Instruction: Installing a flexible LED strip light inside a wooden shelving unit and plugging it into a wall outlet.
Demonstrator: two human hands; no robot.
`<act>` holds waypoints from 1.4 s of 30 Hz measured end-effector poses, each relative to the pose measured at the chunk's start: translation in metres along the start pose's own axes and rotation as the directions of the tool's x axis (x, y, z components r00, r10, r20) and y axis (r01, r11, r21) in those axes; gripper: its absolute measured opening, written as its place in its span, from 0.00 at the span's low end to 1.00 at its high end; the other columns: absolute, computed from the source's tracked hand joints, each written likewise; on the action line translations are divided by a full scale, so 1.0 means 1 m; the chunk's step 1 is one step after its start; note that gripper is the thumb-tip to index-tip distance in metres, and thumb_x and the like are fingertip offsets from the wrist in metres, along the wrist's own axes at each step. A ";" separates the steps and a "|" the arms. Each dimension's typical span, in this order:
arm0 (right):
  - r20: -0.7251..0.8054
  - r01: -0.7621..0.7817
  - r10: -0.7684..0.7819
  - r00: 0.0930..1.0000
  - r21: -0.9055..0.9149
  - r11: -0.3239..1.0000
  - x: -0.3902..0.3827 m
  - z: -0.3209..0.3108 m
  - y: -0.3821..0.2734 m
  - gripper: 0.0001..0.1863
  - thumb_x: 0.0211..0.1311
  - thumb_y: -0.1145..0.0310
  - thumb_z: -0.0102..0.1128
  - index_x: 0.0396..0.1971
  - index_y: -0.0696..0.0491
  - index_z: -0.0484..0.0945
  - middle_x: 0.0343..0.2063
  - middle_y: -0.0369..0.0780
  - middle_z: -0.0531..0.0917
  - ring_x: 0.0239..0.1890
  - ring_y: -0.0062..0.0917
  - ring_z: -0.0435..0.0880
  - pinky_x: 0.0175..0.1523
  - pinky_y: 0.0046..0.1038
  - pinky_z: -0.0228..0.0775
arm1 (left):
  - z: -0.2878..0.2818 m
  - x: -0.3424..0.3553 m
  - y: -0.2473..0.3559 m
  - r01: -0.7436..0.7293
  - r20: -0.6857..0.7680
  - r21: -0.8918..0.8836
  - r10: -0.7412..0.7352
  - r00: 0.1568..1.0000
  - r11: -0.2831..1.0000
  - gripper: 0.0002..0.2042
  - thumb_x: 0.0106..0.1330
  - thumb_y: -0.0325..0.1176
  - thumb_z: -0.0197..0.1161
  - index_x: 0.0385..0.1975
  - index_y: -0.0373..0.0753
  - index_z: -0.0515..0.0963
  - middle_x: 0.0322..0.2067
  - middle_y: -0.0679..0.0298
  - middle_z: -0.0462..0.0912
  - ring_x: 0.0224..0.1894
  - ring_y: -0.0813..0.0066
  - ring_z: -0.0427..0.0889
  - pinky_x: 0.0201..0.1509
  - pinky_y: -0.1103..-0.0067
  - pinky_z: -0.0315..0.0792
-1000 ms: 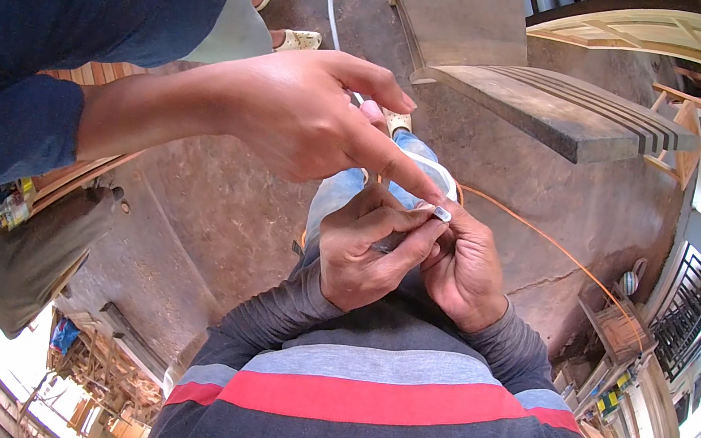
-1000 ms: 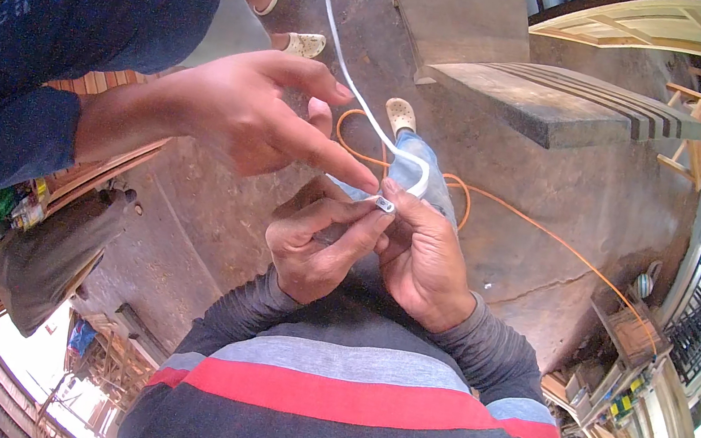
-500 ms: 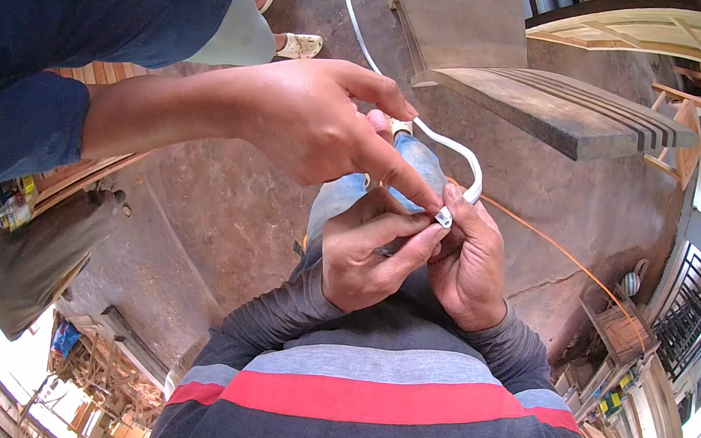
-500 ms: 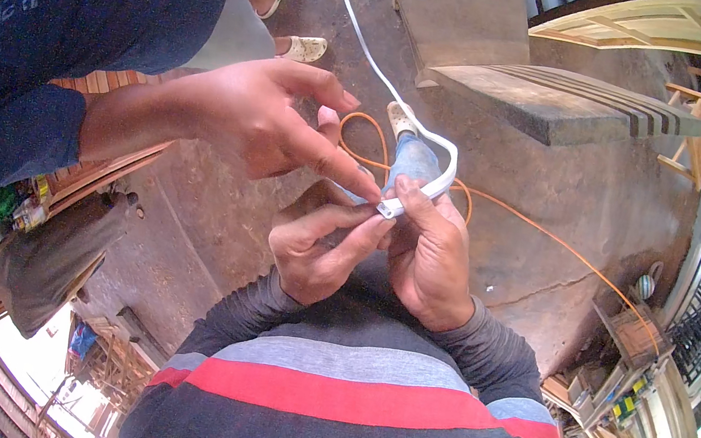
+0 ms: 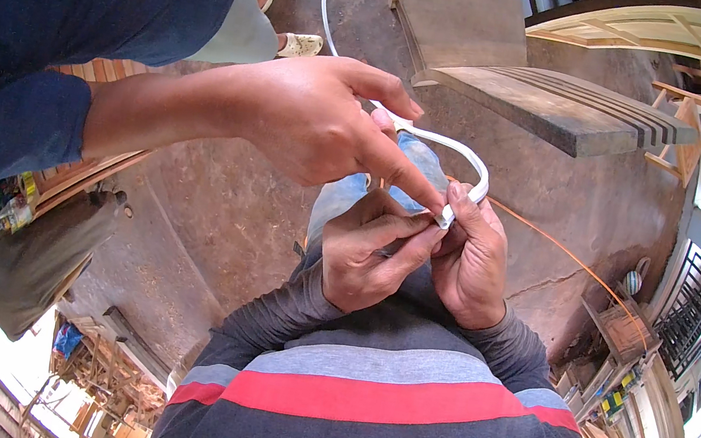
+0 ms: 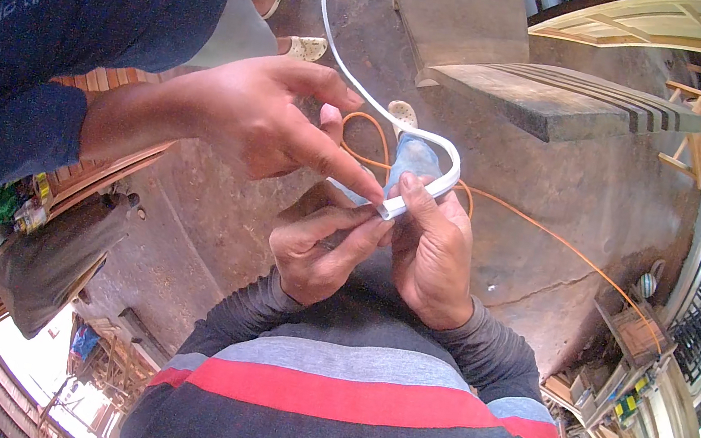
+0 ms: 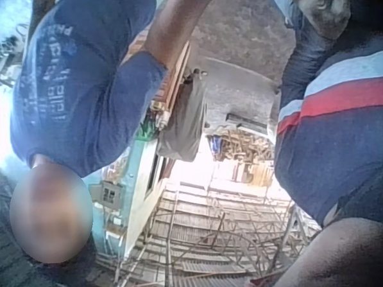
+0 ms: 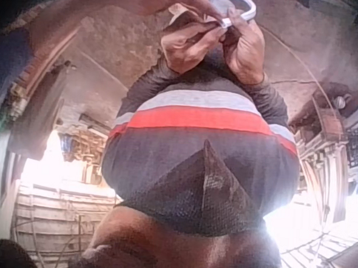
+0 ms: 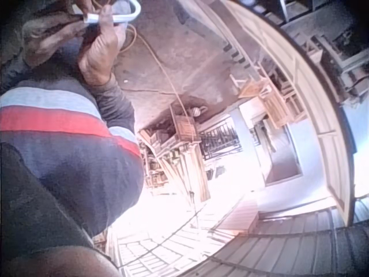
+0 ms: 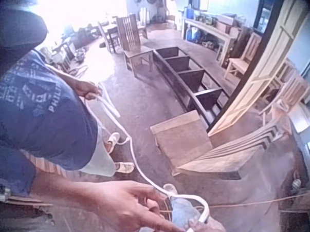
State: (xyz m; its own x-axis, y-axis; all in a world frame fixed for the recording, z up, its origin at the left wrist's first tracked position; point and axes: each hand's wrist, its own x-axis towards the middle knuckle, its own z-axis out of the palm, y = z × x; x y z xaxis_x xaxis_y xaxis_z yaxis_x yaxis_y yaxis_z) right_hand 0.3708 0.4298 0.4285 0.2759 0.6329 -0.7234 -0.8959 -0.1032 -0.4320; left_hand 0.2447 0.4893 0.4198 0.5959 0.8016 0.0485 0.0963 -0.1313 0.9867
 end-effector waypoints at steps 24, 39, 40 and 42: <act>-0.036 0.075 -0.075 0.997 -0.017 0.997 -0.002 0.001 -0.005 0.09 0.66 0.66 0.57 0.37 0.55 0.70 0.28 0.36 0.77 0.25 0.19 0.78 0.28 0.21 0.70 | 0.004 0.003 0.002 -0.032 -0.068 0.007 0.032 0.997 0.999 0.08 0.53 0.20 0.69 0.34 0.32 0.82 0.24 0.59 0.79 0.25 0.77 0.78 0.27 0.83 0.70; -0.007 0.098 -0.098 0.995 -0.036 0.995 -0.001 0.000 -0.006 0.09 0.67 0.65 0.57 0.39 0.54 0.69 0.29 0.36 0.78 0.26 0.20 0.80 0.28 0.21 0.72 | 0.005 0.002 -0.004 -0.271 -0.151 0.149 0.293 0.944 0.951 0.16 0.51 0.18 0.70 0.41 0.36 0.79 0.25 0.61 0.78 0.22 0.74 0.79 0.23 0.81 0.71; -0.013 0.094 -0.094 0.995 -0.032 0.995 -0.002 0.001 -0.006 0.09 0.67 0.65 0.57 0.39 0.54 0.69 0.29 0.36 0.78 0.27 0.20 0.80 0.27 0.21 0.72 | 0.004 0.002 -0.004 -0.285 -0.131 0.175 0.309 0.942 0.942 0.17 0.51 0.18 0.70 0.41 0.36 0.78 0.25 0.61 0.78 0.22 0.74 0.79 0.23 0.81 0.71; -0.017 0.096 -0.097 0.995 -0.030 0.995 -0.002 0.001 -0.005 0.09 0.67 0.65 0.56 0.39 0.54 0.69 0.30 0.36 0.78 0.27 0.20 0.80 0.27 0.21 0.72 | 0.003 0.001 -0.005 -0.287 -0.120 0.180 0.311 0.943 0.941 0.17 0.51 0.18 0.70 0.41 0.37 0.78 0.25 0.61 0.78 0.23 0.75 0.79 0.23 0.81 0.71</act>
State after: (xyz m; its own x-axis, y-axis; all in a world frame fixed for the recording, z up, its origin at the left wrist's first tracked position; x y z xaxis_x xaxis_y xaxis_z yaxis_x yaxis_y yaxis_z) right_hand 0.3745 0.4299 0.4324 0.3671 0.6268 -0.6872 -0.8544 -0.0647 -0.5155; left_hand 0.2471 0.4890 0.4142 0.4964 0.7848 0.3710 0.0627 -0.4586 0.8864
